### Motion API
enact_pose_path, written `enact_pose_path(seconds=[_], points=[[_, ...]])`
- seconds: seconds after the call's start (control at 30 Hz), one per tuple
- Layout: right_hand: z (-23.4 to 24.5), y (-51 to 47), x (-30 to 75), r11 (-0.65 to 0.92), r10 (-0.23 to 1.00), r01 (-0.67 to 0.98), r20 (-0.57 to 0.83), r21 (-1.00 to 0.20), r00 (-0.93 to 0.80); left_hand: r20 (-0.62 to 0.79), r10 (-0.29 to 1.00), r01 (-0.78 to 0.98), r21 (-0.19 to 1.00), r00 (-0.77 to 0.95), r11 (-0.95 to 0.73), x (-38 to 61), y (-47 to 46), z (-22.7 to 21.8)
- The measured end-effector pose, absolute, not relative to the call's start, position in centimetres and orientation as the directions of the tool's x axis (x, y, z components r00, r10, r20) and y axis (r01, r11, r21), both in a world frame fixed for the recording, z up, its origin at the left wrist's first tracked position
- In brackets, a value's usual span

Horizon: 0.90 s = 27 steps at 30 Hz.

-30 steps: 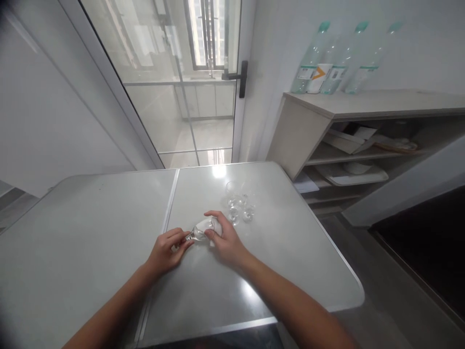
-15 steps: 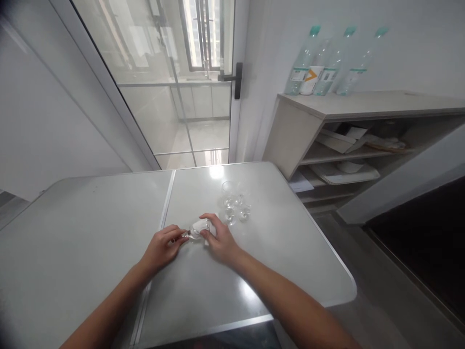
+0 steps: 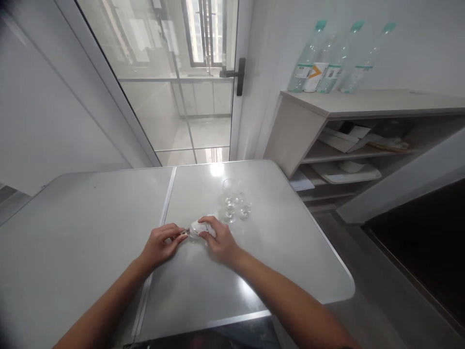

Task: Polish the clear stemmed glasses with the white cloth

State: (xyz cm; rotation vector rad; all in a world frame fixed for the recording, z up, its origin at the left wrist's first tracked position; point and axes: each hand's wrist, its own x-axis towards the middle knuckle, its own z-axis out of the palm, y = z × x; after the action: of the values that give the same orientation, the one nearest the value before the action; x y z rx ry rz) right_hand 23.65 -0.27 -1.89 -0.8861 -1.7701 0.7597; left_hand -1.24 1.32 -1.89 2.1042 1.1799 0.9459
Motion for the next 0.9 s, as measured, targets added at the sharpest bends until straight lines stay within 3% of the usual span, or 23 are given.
enact_pose_path(seconds=[0.07,0.1,0.23,0.33,0.43,0.53,0.63,0.7,0.77,0.83,0.9], points=[[-1.8,-0.3,23.6,0.454,0.888,0.210,0.421,-0.866,-0.185,0.405,0.844,0.541,0.647,0.352,-0.537,-0.5,1.0,-2.0],[-1.8,-0.3,23.6,0.443,0.893,0.207,0.410,-0.872,-0.185,0.387,0.852,0.536,0.662,0.354,-0.523,-0.4,0.9,-2.2],[-1.7,-0.4,23.8,0.573,0.802,0.232,0.480,-0.786,-0.354,0.045,0.905,0.331,0.922,0.423,-0.201,-1.5,1.7,-2.6],[-2.1,-0.4,23.7,0.761,0.624,0.224,0.592,-0.609,-0.510,-0.075,0.861,0.166,0.986,0.503,-0.011,-2.8,2.5,-2.8],[-2.5,-0.4,23.5,0.754,0.638,0.240,0.593,-0.612,-0.492,0.059,0.891,0.274,0.941,0.449,-0.200,-3.0,2.4,-2.5],[-2.5,-0.4,23.2,0.574,0.808,0.245,0.492,-0.781,-0.324,0.366,0.854,0.467,0.721,0.370,-0.512,-2.2,1.8,-2.2],[-2.1,-0.3,23.1,0.474,0.876,0.217,0.432,-0.853,-0.216,0.451,0.815,0.551,0.602,0.364,-0.578,-1.3,1.2,-2.0],[-1.9,-0.3,23.2,0.475,0.874,0.216,0.428,-0.853,-0.233,0.314,0.874,0.538,0.695,0.370,-0.477,-1.3,1.3,-1.9],[-1.7,-0.2,23.4,0.528,0.833,0.222,0.447,-0.820,-0.326,0.070,0.900,0.431,0.860,0.430,-0.272,-1.7,1.7,-1.9],[-1.6,-0.1,23.8,0.648,0.724,0.217,0.502,-0.730,-0.474,-0.143,0.836,0.287,0.958,0.530,-0.018,-2.5,2.1,-1.9],[-1.5,0.1,24.1,0.769,0.586,0.191,0.553,-0.610,-0.593,-0.250,0.753,0.204,0.966,0.609,0.157,-3.0,2.5,-1.9]])
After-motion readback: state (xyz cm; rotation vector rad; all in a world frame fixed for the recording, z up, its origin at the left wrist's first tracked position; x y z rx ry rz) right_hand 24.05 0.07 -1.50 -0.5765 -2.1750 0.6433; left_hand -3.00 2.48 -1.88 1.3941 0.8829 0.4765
